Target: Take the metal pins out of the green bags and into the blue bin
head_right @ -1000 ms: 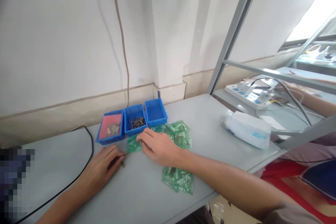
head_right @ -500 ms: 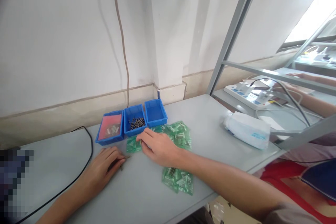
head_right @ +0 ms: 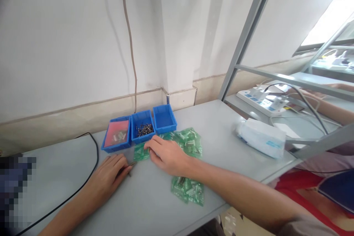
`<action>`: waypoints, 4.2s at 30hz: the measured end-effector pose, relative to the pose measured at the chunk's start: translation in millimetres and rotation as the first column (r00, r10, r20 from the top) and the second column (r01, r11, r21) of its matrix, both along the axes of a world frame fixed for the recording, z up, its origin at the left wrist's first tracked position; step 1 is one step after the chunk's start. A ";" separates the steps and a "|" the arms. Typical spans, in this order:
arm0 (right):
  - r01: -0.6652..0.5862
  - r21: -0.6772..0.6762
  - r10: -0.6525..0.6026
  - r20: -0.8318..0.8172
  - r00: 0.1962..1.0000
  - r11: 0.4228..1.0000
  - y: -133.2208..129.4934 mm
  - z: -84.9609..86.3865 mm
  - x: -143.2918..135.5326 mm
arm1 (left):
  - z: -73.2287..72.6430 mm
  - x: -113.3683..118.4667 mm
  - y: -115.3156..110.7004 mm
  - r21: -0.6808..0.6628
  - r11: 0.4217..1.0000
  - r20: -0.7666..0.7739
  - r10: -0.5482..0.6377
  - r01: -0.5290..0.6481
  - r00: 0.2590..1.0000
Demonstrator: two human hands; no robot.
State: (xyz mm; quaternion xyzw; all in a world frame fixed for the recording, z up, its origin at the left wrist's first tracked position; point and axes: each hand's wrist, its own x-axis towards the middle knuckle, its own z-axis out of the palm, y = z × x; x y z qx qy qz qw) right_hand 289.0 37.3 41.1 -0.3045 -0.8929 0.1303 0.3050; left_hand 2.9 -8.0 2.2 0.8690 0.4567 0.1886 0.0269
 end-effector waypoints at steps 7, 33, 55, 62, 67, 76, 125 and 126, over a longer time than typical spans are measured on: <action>-0.001 0.002 0.001 -0.008 1.000 1.000 -0.3 2.3 -0.1 | 3.5 -1.2 -1.7 -0.152 0.987 0.090 -0.034 0.048 0.995; -0.022 0.012 0.022 -0.032 0.999 1.000 0.2 4.7 -0.8 | 0.8 -4.2 -1.9 -0.180 0.972 0.176 -0.120 0.152 0.977; -0.023 -0.001 0.023 -0.031 0.999 1.000 0.3 6.9 -0.5 | 26.4 -4.6 -3.3 -0.296 0.935 0.241 -0.126 0.196 0.962; -0.024 -0.016 0.023 -0.074 0.997 1.000 2.1 4.7 1.4 | 8.7 -4.5 -2.6 -0.175 0.964 0.233 -0.155 0.198 0.960; -0.057 -0.025 0.053 -0.122 0.991 0.998 5.2 1.4 2.6 | 1.5 -5.4 -2.7 -0.124 0.972 0.202 -0.171 0.199 0.964; -0.057 -0.094 0.030 -0.271 0.962 0.994 6.8 -1.0 0.8 | -2.1 -5.1 -2.5 -0.081 0.975 0.159 -0.193 0.208 0.968; -0.047 -0.238 -0.023 -0.286 0.958 0.970 3.7 5.3 -0.2 | 0.9 1.5 -7.5 -0.090 0.980 0.110 -0.169 0.179 0.979; -0.046 -0.237 -0.024 -0.285 0.958 0.971 3.9 5.6 0.1 | 1.1 1.6 -7.7 -0.091 0.980 0.107 -0.167 0.177 0.980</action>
